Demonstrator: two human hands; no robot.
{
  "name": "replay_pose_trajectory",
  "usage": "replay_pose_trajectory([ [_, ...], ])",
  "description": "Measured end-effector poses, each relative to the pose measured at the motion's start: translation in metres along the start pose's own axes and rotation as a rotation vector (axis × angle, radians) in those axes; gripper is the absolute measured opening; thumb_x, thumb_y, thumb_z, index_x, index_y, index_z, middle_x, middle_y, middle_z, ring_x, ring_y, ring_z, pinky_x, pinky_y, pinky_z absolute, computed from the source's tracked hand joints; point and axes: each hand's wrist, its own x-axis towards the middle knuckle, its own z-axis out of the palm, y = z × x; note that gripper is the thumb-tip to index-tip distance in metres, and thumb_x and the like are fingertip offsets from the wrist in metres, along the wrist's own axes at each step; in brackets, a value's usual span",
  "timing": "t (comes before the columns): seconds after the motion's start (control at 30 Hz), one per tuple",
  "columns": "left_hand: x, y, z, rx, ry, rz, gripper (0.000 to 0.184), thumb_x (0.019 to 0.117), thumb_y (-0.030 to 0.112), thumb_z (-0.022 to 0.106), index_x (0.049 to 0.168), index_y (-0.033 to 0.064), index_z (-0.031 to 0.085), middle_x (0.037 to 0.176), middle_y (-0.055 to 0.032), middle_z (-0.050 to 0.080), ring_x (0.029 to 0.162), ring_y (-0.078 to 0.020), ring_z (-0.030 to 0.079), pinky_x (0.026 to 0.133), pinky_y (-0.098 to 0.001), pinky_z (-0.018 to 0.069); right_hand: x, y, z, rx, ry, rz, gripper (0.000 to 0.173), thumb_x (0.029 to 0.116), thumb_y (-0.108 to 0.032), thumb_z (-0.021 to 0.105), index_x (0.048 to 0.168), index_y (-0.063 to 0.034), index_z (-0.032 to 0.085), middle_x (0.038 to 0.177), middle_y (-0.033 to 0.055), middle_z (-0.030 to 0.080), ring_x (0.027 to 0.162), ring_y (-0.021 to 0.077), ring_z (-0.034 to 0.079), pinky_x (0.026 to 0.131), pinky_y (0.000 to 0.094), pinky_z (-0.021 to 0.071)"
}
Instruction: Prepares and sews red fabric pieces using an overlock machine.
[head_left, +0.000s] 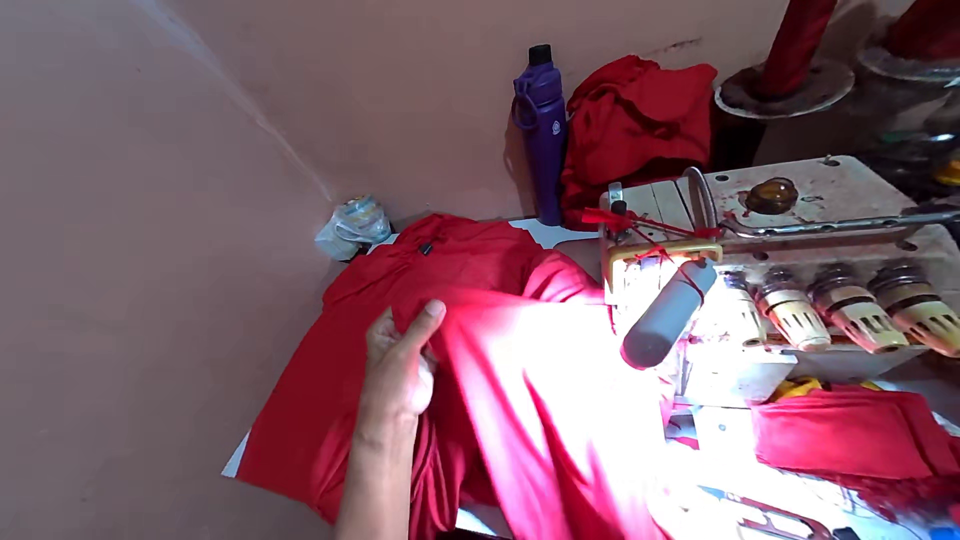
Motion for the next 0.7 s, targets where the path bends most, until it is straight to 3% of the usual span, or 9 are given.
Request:
replay_pose_trajectory([
  [0.1, 0.026, 0.008, 0.005, -0.001, -0.01, 0.025, 0.011, 0.0984, 0.005, 0.061, 0.103, 0.0149, 0.064, 0.089, 0.0067, 0.073, 0.078, -0.0025, 0.07, 0.07, -0.023, 0.0606, 0.022, 0.002, 0.001, -0.023, -0.03, -0.095, 0.018, 0.0937, -0.002, 0.055, 0.083, -0.0115, 0.066, 0.071, -0.0071, 0.064, 0.064, -0.0005, 0.061, 0.059, 0.0172, 0.0517],
  [0.17, 0.037, 0.0, 0.0, 0.14, -0.078, 0.032, 0.013, 0.0979, 0.011, 0.066, 0.11, 0.0127, 0.064, 0.096, 0.0054, 0.073, 0.084, -0.0035, 0.07, 0.076, -0.0264, 0.0608, 0.021, 0.0, 0.004, -0.048, -0.062, -0.112, 0.023, 0.0942, 0.002, 0.054, 0.085, -0.0129, 0.068, 0.073, -0.0086, 0.068, 0.067, -0.0018, 0.064, 0.064, 0.0166, 0.0542],
  [0.23, 0.031, -0.014, -0.016, 0.406, -0.226, -0.01, 0.027, 0.0979, 0.013, 0.066, 0.122, 0.0015, 0.061, 0.105, -0.0054, 0.07, 0.093, -0.0107, 0.067, 0.085, -0.0346, 0.058, 0.006, 0.0, 0.005, -0.082, -0.096, -0.102, 0.023, 0.0927, 0.004, 0.055, 0.089, -0.0139, 0.068, 0.076, -0.0106, 0.069, 0.069, -0.0029, 0.064, 0.066, 0.0165, 0.0548],
  [0.3, 0.01, -0.029, -0.031, 0.687, -0.328, -0.006, 0.031, 0.0935, 0.012, 0.071, 0.117, -0.0068, 0.065, 0.106, -0.0182, 0.071, 0.097, -0.0239, 0.07, 0.088, -0.0439, 0.0576, -0.014, 0.001, 0.004, -0.121, -0.121, -0.095, 0.022, 0.0912, 0.006, 0.056, 0.093, -0.0126, 0.067, 0.079, -0.0124, 0.07, 0.07, -0.0044, 0.064, 0.066, 0.016, 0.0547],
  [0.37, -0.027, -0.036, -0.04, 0.834, -0.289, 0.095, 0.034, 0.0935, 0.013, 0.07, 0.12, -0.0077, 0.067, 0.116, -0.024, 0.07, 0.101, -0.0303, 0.071, 0.091, -0.0458, 0.0576, -0.032, 0.003, 0.001, -0.147, -0.139, -0.069, 0.023, 0.0908, 0.007, 0.055, 0.098, -0.0111, 0.066, 0.083, -0.0133, 0.072, 0.074, -0.0047, 0.066, 0.07, 0.0173, 0.0557],
  [0.43, -0.069, -0.038, -0.045, 0.867, -0.149, 0.287, 0.031, 0.0928, 0.012, 0.066, 0.118, -0.0053, 0.07, 0.114, -0.0228, 0.07, 0.095, -0.0273, 0.072, 0.085, -0.0402, 0.0595, -0.045, 0.01, -0.003, -0.172, -0.149, -0.056, 0.024, 0.0897, 0.009, 0.055, 0.1, -0.0109, 0.064, 0.081, -0.0151, 0.07, 0.072, -0.0055, 0.064, 0.069, 0.0173, 0.0543],
  [0.53, -0.128, -0.04, -0.043, 0.709, -0.089, 0.437, 0.018, 0.0907, 0.008, 0.064, 0.1, -0.0023, 0.075, 0.102, -0.0135, 0.073, 0.091, -0.0117, 0.07, 0.081, -0.0239, 0.0571, -0.057, 0.024, -0.005, -0.208, -0.159, -0.021, 0.023, 0.089, 0.01, 0.057, 0.105, -0.0061, 0.062, 0.084, -0.0104, 0.072, 0.074, -0.0029, 0.067, 0.07, 0.0196, 0.0574],
  [0.6, -0.164, -0.045, -0.036, 0.551, -0.173, 0.384, 0.013, 0.0889, 0.006, 0.066, 0.094, -0.0007, 0.076, 0.099, -0.0075, 0.074, 0.094, -0.0036, 0.069, 0.085, -0.0169, 0.0558, -0.064, 0.034, -0.007, -0.261, -0.154, -0.017, 0.022, 0.0878, 0.009, 0.057, 0.105, 0.0, 0.065, 0.086, -0.0073, 0.073, 0.077, -0.0023, 0.068, 0.074, 0.0204, 0.0582],
  [0.7, -0.209, -0.061, -0.028, 0.353, -0.345, 0.207, 0.011, 0.0885, 0.001, 0.068, 0.095, -0.0021, 0.076, 0.1, -0.007, 0.075, 0.099, -0.004, 0.069, 0.092, -0.0199, 0.0558, -0.075, 0.05, -0.011, -0.316, -0.159, 0.002, 0.017, 0.0881, 0.006, 0.061, 0.103, 0.0033, 0.068, 0.087, -0.0044, 0.072, 0.078, -0.0011, 0.068, 0.076, 0.0219, 0.0586],
])
